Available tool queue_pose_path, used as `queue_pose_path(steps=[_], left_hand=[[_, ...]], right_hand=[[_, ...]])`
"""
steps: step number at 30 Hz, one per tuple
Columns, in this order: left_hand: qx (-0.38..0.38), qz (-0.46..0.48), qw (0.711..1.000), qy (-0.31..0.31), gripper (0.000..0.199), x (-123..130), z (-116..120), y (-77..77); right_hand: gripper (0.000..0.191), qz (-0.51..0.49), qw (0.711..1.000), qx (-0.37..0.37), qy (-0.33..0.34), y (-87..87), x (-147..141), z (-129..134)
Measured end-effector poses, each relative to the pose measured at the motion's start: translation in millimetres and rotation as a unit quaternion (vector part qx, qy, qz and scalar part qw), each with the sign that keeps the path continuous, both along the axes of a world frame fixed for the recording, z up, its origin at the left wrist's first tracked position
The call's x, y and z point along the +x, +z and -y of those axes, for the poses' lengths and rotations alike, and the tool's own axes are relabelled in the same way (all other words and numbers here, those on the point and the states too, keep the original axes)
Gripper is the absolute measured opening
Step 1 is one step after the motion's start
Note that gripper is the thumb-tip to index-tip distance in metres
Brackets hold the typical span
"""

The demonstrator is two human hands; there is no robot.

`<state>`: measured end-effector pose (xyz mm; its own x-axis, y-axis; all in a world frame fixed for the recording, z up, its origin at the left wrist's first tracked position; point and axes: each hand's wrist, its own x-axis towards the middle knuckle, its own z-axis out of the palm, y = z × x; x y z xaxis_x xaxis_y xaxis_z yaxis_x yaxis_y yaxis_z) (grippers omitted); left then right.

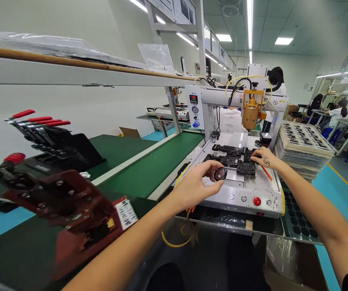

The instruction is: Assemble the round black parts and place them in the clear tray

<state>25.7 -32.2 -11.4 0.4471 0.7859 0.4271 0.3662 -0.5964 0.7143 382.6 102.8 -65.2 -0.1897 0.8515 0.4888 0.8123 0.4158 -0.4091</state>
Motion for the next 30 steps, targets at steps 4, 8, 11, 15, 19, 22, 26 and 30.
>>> queue_pose_path(steps=[4, 8, 11, 15, 19, 22, 26, 30], left_hand=[[-0.022, 0.023, 0.999, 0.005, 0.034, -4, 21, -32.6], [-0.037, 0.011, 0.999, 0.016, 0.032, -21, 33, -90.3], [-0.047, -0.024, 0.999, -0.003, 0.029, -32, 33, -137.7], [-0.070, -0.071, 0.994, -0.044, 0.032, -42, 26, -188.0], [-0.079, -0.090, 0.990, -0.076, 0.034, -39, 12, -214.5], [-0.083, -0.096, 0.988, -0.084, 0.035, -32, 1, -222.9], [-0.087, -0.099, 0.987, -0.090, 0.035, -30, 4, -228.5], [-0.100, -0.109, 0.982, -0.114, 0.037, -38, 25, -229.7]], right_hand=[[0.028, -0.049, 0.994, 0.083, -0.053, -10.4, 3, 59], [0.023, -0.079, 0.985, 0.118, -0.101, -49.3, 0, 153], [0.026, -0.081, 0.981, 0.122, -0.129, -81.6, -7, 204], [0.029, -0.066, 0.964, 0.182, -0.184, -106.6, -24, 224], [0.006, -0.061, 0.972, 0.217, -0.073, -121.3, -74, 226], [0.016, -0.046, 0.989, 0.102, 0.094, -138.9, -124, 221], [0.033, -0.041, 0.990, 0.050, 0.123, -166.4, -165, 204], [0.038, -0.050, 0.992, 0.014, 0.115, -184.5, -170, 190]])
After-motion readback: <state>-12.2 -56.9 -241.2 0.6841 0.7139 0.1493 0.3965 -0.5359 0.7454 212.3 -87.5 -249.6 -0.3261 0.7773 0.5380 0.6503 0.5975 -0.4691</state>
